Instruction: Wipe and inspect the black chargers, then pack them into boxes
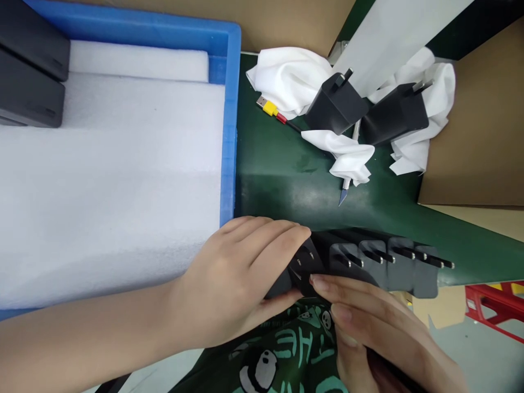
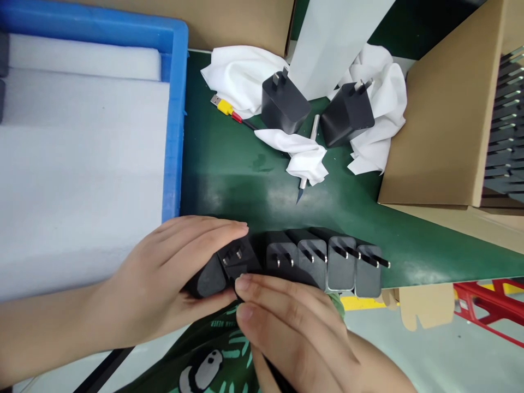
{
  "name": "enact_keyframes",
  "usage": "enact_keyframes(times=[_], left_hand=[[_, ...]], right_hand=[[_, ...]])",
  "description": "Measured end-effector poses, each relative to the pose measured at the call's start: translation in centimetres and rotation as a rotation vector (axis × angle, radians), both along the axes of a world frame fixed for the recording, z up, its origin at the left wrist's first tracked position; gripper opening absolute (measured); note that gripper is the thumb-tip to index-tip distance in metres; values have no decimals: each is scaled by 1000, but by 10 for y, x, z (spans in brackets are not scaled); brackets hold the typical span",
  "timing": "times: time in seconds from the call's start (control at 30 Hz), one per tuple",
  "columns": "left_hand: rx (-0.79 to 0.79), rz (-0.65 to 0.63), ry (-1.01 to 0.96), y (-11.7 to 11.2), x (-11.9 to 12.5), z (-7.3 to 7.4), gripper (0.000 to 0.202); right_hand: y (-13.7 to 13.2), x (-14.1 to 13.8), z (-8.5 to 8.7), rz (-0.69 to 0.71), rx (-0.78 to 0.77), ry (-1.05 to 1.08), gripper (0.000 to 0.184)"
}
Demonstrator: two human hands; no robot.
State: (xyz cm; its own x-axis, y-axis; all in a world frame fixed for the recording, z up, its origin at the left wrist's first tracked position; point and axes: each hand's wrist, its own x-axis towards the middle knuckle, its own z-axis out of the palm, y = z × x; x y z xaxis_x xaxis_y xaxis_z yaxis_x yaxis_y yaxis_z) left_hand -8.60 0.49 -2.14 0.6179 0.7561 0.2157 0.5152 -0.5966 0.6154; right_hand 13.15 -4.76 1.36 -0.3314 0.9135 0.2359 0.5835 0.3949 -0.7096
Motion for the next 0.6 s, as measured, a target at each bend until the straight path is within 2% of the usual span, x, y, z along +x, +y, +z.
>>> enact_keyframes(times=[0.17, 0.43, 0.6], left_hand=[[11, 0, -4, 0, -2, 2, 43], [31, -12, -14, 1, 0, 0, 43], [41, -1, -12, 2, 0, -1, 45]], right_hand=[[-1, -4, 1, -49, -12, 5, 37], [-3, -9, -1, -54, 1, 36, 36], [-9, -22, -5, -223, -4, 105, 33]])
